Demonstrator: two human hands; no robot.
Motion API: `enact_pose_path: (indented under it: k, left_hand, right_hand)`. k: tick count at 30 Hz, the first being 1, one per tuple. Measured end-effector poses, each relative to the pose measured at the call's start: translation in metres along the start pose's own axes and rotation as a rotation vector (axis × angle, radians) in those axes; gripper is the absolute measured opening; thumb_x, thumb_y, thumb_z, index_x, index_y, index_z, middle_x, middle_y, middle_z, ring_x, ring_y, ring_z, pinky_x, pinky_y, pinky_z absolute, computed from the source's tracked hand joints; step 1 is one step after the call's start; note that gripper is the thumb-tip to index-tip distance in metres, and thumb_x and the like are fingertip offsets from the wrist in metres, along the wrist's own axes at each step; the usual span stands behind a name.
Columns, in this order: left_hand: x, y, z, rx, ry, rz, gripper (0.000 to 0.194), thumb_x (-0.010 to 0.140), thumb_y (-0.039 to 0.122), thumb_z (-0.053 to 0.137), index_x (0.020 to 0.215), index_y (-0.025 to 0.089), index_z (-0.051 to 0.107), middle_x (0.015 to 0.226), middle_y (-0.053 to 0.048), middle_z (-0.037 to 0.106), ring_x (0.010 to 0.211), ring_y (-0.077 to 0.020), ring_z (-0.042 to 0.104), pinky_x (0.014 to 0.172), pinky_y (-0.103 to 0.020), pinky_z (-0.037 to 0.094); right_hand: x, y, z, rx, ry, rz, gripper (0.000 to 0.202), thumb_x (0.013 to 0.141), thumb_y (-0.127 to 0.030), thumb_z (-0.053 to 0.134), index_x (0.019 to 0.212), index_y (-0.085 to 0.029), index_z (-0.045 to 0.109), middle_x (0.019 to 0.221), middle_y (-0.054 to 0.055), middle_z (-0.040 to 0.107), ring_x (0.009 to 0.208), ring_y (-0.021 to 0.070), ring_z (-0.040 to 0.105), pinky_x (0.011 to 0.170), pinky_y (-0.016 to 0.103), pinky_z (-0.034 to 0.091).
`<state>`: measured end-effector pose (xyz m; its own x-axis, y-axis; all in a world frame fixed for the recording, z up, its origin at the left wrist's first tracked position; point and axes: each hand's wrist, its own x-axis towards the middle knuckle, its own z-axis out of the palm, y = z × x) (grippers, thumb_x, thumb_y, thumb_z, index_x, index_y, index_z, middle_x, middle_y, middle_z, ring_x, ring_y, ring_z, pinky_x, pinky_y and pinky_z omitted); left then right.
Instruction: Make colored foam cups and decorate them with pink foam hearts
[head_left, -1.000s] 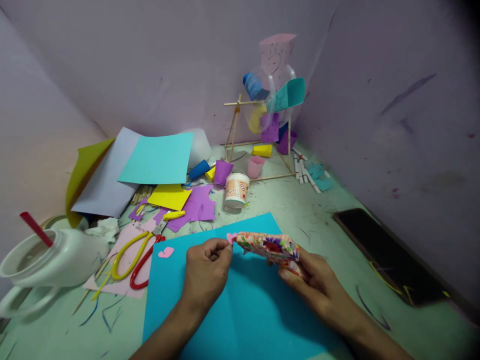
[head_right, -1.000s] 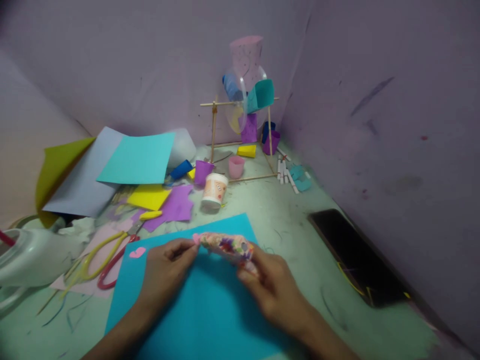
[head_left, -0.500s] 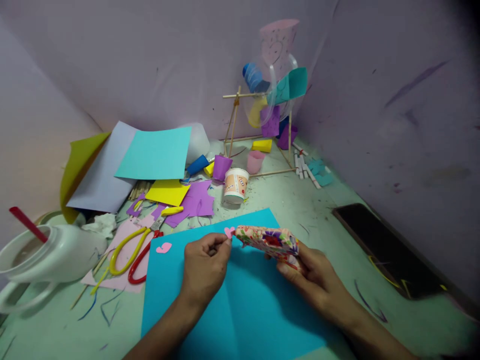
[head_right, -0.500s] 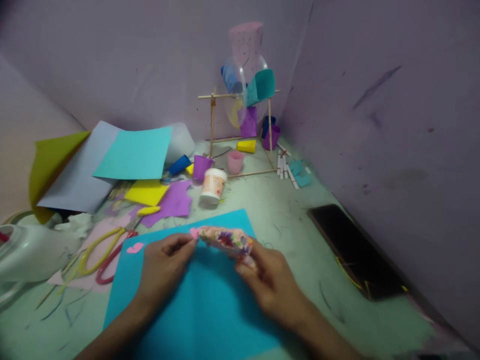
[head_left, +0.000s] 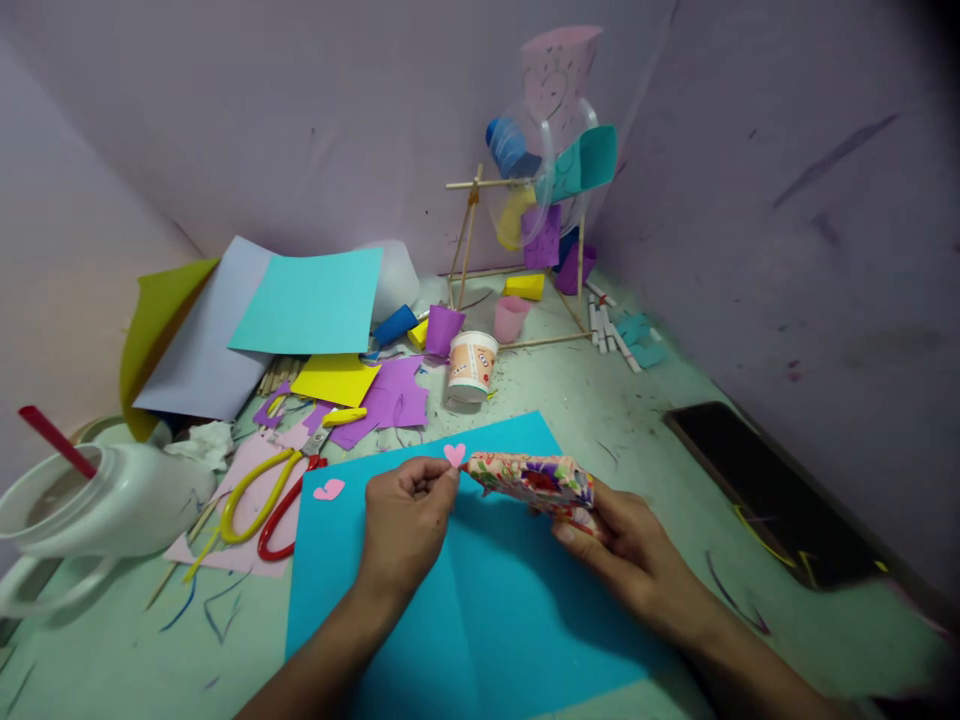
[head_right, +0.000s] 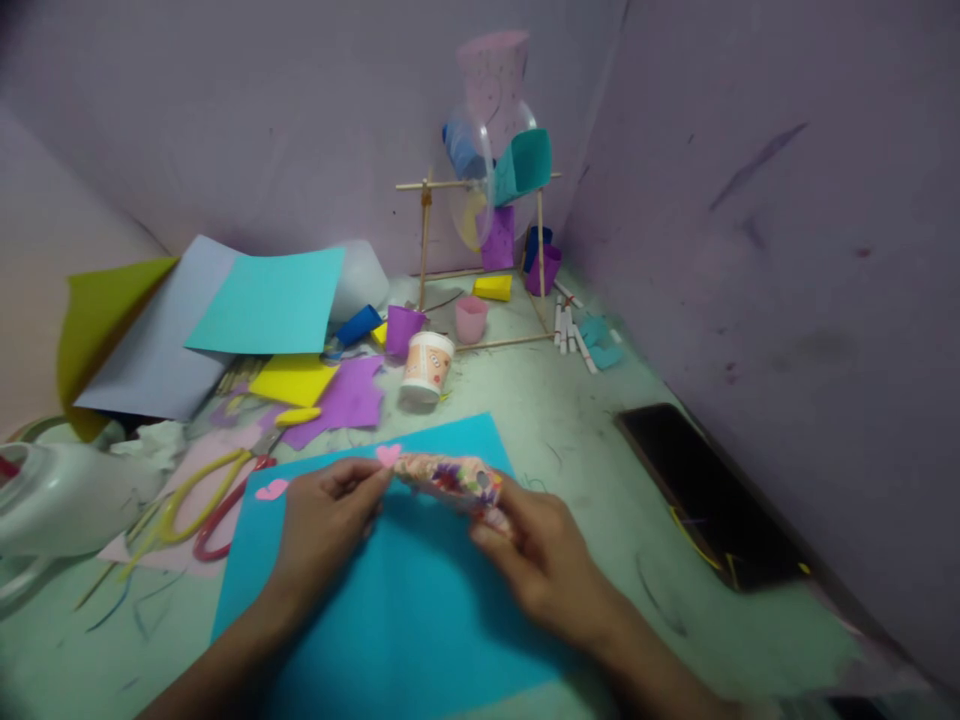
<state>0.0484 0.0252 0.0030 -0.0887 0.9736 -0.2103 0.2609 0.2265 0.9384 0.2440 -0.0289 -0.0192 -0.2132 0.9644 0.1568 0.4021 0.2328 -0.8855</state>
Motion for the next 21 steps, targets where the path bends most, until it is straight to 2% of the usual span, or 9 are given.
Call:
enact_pose_path:
  k: [3, 9, 13, 15, 18, 21]
  left_hand:
    - [0.001, -0.001, 0.000, 0.004, -0.004, -0.008, 0.021, 0.061, 0.036, 0.063, 0.057, 0.016, 0.063, 0.037, 0.006, 0.046, 0.035, -0.0076, 0.038, 0.035, -0.020, 0.026]
    - [0.001, -0.002, 0.001, 0.030, -0.014, -0.029, 0.020, 0.061, 0.036, 0.061, 0.056, 0.016, 0.063, 0.037, 0.006, 0.044, 0.035, -0.0079, 0.037, 0.036, -0.020, 0.026]
    - [0.004, -0.004, -0.003, 0.031, -0.014, -0.009, 0.026, 0.061, 0.041, 0.063, 0.056, 0.015, 0.063, 0.042, 0.004, 0.048, 0.040, -0.0086, 0.038, 0.038, -0.020, 0.027]
    - [0.007, -0.006, -0.005, 0.032, -0.011, 0.011, 0.027, 0.059, 0.042, 0.063, 0.054, 0.015, 0.063, 0.043, 0.003, 0.049, 0.042, -0.0093, 0.038, 0.039, -0.020, 0.028]
    - [0.010, -0.011, -0.005, 0.053, 0.012, -0.003, 0.028, 0.058, 0.044, 0.063, 0.053, 0.016, 0.063, 0.046, 0.002, 0.052, 0.047, -0.0116, 0.043, 0.043, -0.021, 0.033]
    - [0.010, -0.014, -0.001, 0.016, 0.064, -0.009, 0.028, 0.059, 0.046, 0.062, 0.055, 0.018, 0.063, 0.048, 0.002, 0.053, 0.046, -0.0119, 0.042, 0.043, -0.022, 0.033]
  right_hand:
    - [0.001, 0.001, 0.000, 0.028, -0.001, 0.018, 0.024, 0.088, -0.029, 0.049, 0.107, -0.018, 0.059, 0.060, -0.005, 0.040, 0.050, 0.0098, 0.036, 0.047, 0.021, 0.032]
    - [0.004, 0.001, 0.002, 0.041, -0.026, 0.050, 0.027, 0.088, -0.032, 0.049, 0.108, -0.018, 0.060, 0.063, -0.003, 0.050, 0.053, 0.0117, 0.042, 0.051, 0.023, 0.035]
    - [0.005, -0.002, -0.008, 0.149, 0.045, 0.117, 0.030, 0.085, -0.039, 0.052, 0.104, -0.018, 0.061, 0.069, 0.001, 0.056, 0.056, 0.0140, 0.047, 0.054, 0.024, 0.040]
    - [0.009, 0.001, -0.017, 0.244, 0.113, 0.212, 0.034, 0.081, -0.045, 0.054, 0.101, -0.018, 0.061, 0.064, 0.001, 0.055, 0.053, 0.0139, 0.047, 0.051, 0.024, 0.040]
    - [0.022, 0.013, -0.030, 0.355, 0.214, 0.422, 0.041, 0.075, -0.055, 0.055, 0.089, -0.017, 0.059, 0.052, -0.004, 0.046, 0.040, 0.0102, 0.038, 0.039, 0.022, 0.032]
    - [0.036, 0.027, -0.043, 0.241, 0.269, 0.530, 0.040, 0.072, -0.057, 0.051, 0.069, -0.017, 0.054, 0.052, -0.003, 0.043, 0.042, 0.0102, 0.039, 0.040, 0.022, 0.031]
